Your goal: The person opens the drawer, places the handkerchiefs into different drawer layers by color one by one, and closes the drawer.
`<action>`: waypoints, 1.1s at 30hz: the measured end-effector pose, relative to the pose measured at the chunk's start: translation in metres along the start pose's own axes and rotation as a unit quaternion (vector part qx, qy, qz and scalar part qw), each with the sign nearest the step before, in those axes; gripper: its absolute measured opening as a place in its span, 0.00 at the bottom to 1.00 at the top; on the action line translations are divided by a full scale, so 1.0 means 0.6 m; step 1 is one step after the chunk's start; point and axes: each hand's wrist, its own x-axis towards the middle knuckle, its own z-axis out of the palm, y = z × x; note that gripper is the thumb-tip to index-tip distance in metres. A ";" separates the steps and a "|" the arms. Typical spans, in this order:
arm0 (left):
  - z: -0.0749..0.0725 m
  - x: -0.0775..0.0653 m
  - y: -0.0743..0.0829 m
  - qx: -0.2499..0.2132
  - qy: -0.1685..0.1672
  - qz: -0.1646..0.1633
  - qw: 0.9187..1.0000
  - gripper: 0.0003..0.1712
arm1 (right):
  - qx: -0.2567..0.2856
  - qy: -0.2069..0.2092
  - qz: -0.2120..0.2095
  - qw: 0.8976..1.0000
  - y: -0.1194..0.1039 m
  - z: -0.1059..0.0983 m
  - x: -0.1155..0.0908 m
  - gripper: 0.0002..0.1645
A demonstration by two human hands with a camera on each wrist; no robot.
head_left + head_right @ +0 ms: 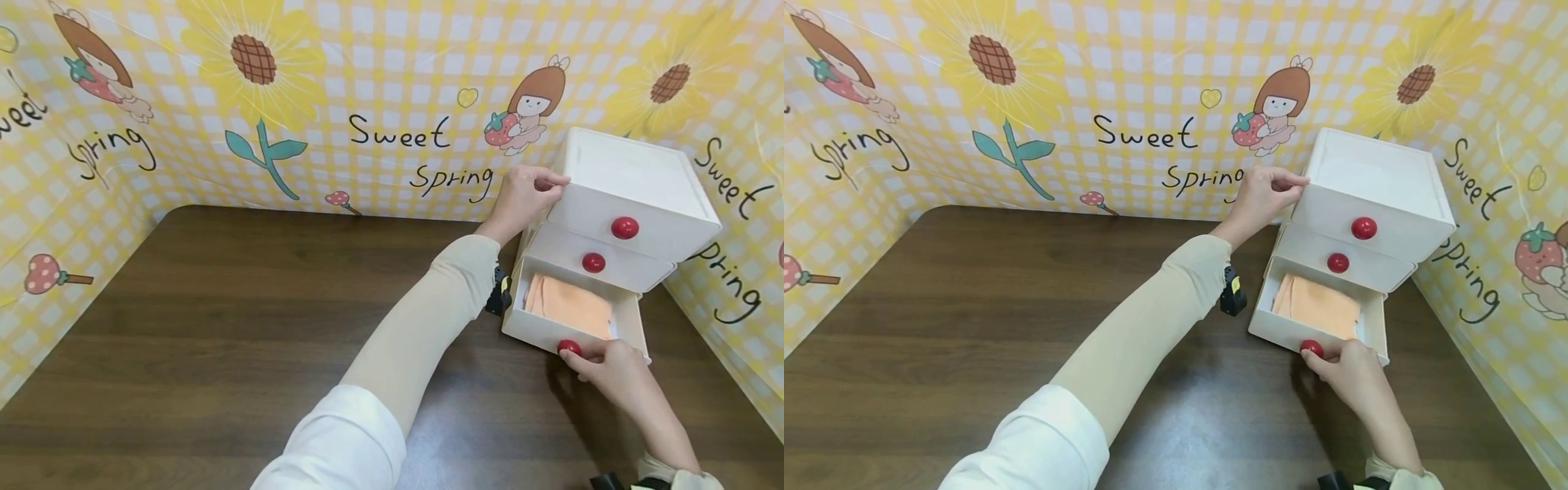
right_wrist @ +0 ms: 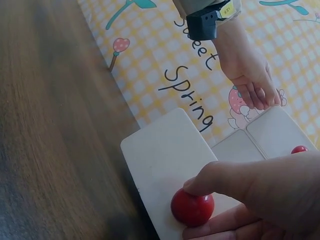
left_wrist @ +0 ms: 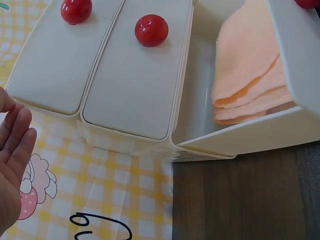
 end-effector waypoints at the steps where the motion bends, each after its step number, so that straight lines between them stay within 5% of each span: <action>1: 0.000 0.001 0.000 0.000 0.000 0.000 1.000 0.10 | -0.001 0.001 0.000 1.000 0.000 -0.001 0.001 0.18; 33: 0.000 0.000 0.001 0.008 0.000 0.006 1.000 0.10 | 0.002 -0.023 0.001 1.000 0.023 -0.016 0.054 0.23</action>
